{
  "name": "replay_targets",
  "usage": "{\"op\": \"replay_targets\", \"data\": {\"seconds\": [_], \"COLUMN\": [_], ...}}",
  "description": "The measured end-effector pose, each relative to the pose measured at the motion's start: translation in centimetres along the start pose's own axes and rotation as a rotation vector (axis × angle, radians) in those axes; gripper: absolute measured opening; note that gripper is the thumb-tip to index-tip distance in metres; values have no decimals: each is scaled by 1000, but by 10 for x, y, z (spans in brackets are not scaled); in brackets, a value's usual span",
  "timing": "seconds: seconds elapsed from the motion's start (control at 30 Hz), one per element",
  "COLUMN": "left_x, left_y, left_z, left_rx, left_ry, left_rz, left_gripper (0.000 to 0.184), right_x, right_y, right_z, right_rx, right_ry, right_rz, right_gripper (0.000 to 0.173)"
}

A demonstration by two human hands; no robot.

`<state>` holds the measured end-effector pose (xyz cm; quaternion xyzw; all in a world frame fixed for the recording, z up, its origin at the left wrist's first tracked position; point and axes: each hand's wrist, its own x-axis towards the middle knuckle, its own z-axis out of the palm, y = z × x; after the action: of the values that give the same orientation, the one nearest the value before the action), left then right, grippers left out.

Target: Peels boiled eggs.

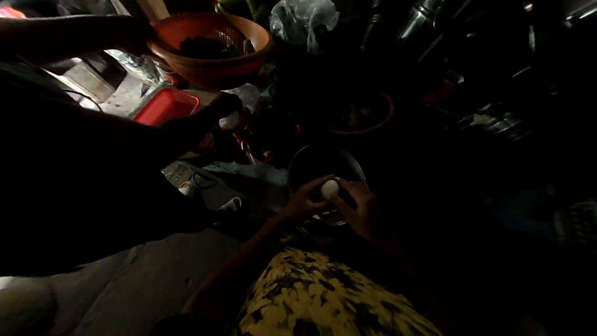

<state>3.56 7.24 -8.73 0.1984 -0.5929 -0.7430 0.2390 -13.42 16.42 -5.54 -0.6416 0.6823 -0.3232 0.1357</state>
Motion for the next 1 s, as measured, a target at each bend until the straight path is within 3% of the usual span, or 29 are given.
{"op": "replay_targets", "data": {"seconds": [0.3, 0.47, 0.6, 0.7, 0.8, 1.0], "left_x": [1, -2, -3, -2, -2, 2], "left_y": [-8, -8, -9, -10, -10, -12], "left_z": [1, 1, 3, 3, 3, 12], "left_rx": [84, 68, -12, -2, 29, 125], "left_ry": [-13, -24, -37, -2, 46, 139], "left_rz": [2, 33, -7, -40, -45, -30], "left_gripper": [60, 60, 64, 66, 67, 59], "right_x": [-6, -2, -2, -3, -3, -5], "right_y": [2, 9, 6, -2, -16, -19], "right_z": [6, 7, 2, -7, -10, 5], "right_rx": [-351, -305, -65, 74, 197, 40], "right_ry": [59, 127, 139, 11, -65, -41], "right_rz": [-223, -282, -80, 193, 337, 267], "right_gripper": [39, 33, 28, 32, 38, 41]}}
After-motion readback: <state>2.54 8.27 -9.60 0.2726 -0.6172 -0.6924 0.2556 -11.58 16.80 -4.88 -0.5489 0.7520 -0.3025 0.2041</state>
